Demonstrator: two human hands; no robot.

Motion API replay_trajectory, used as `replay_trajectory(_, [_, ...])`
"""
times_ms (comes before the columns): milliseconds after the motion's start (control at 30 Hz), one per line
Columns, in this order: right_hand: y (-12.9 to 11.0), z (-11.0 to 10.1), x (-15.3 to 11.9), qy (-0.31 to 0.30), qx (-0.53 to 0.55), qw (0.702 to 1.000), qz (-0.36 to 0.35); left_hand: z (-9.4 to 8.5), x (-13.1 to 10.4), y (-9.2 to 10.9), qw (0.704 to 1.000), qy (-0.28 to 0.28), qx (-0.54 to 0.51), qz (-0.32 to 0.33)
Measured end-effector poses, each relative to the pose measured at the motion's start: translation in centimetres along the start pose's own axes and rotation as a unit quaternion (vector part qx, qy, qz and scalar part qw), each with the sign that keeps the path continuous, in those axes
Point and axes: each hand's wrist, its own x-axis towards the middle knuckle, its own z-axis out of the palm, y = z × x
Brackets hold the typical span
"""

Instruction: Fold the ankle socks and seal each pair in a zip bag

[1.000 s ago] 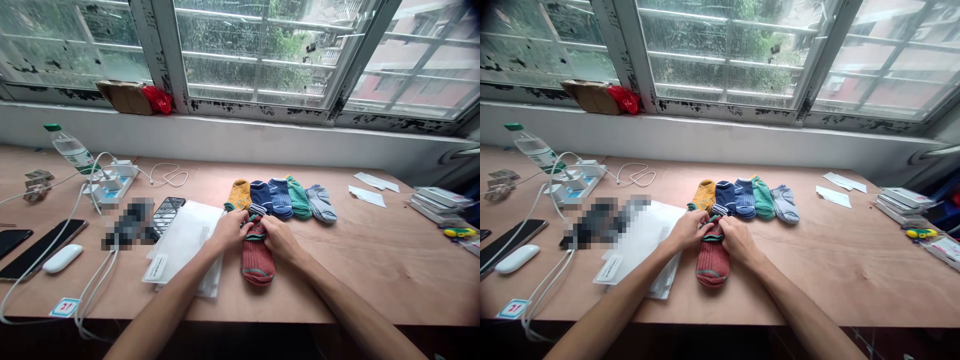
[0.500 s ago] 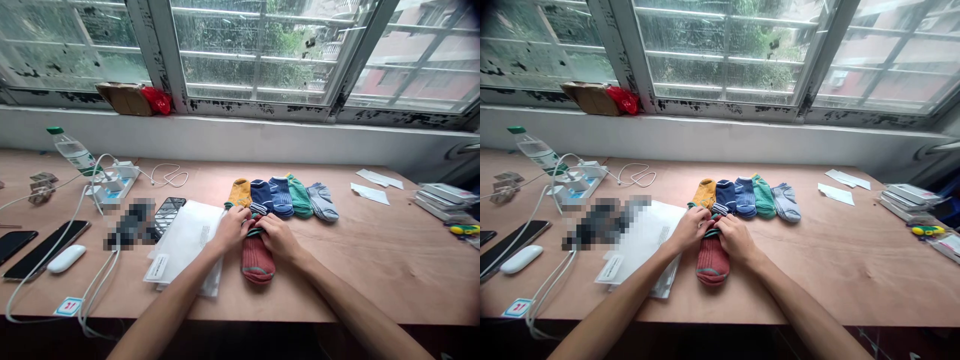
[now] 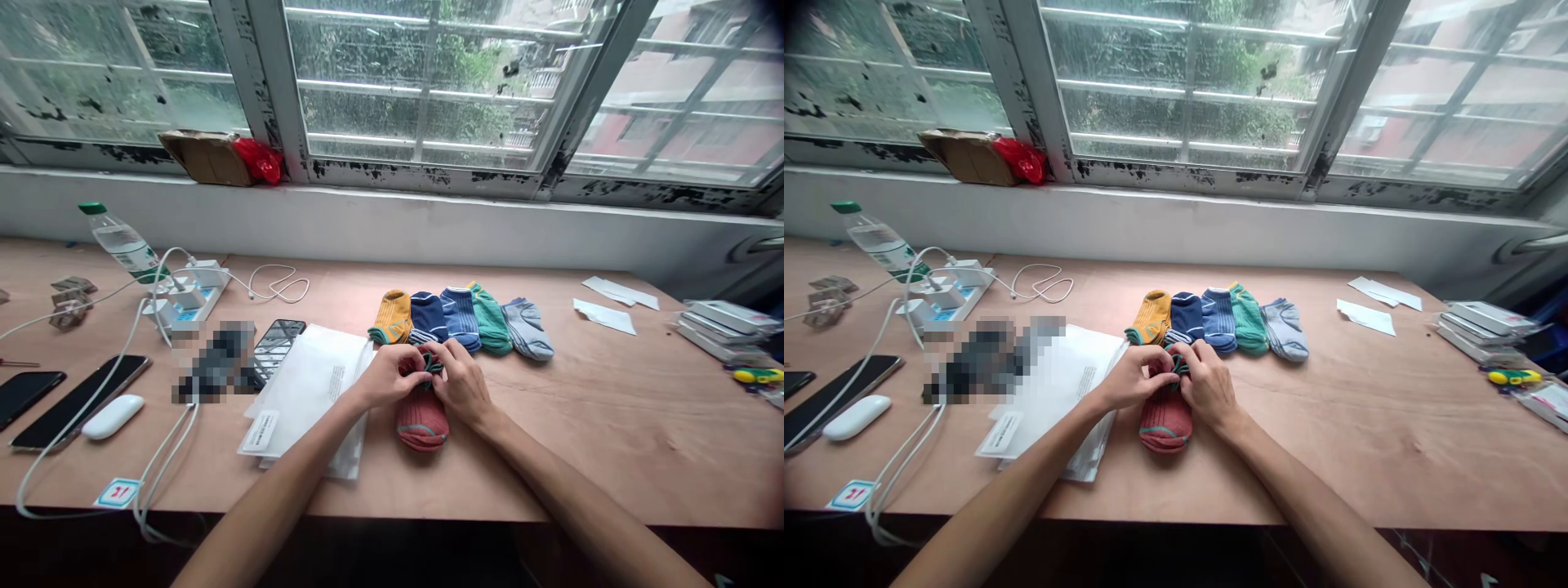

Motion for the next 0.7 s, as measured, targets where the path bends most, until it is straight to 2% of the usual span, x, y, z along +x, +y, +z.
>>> replay_trajectory(100, [0.0, -0.1, 0.2, -0.008, -0.008, 0.998, -0.057, 0.1, -0.1, 0.4, 1.0, -0.016, 0.002, -0.001])
replay_trajectory(167, [0.0, -0.1, 0.4, -0.025, 0.002, 0.996, -0.088, 0.2, -0.1, 0.5, 1.0, -0.008, 0.012, -0.003])
replay_trajectory(267, [0.2, 0.0, 0.4, -0.042, 0.017, 0.994, -0.097, 0.0, 0.0, 0.3, 0.997, 0.049, 0.051, -0.025])
replay_trajectory(333, [0.2, 0.1, 0.3, -0.042, 0.026, 0.994, -0.093, -0.2, 0.1, -0.2, 0.986, 0.096, 0.125, -0.044])
replay_trajectory(400, [0.1, 0.2, 0.2, -0.04, 0.04, 0.994, -0.089, -0.5, 0.0, -0.8, 0.966, 0.116, 0.222, -0.067])
replay_trajectory(533, [0.1, 0.1, 0.2, -0.067, 0.057, 0.993, -0.084, -0.7, -0.2, -1.4, 0.931, 0.079, 0.335, -0.12])
replay_trajectory(600, [0.1, 0.0, 0.2, -0.078, 0.053, 0.992, -0.079, -0.7, -0.3, -1.5, 0.929, 0.07, 0.341, -0.126])
replay_trajectory(700, [0.0, 0.0, 0.3, -0.08, 0.036, 0.993, -0.075, -0.6, -0.1, -1.3, 0.941, 0.082, 0.307, -0.113])
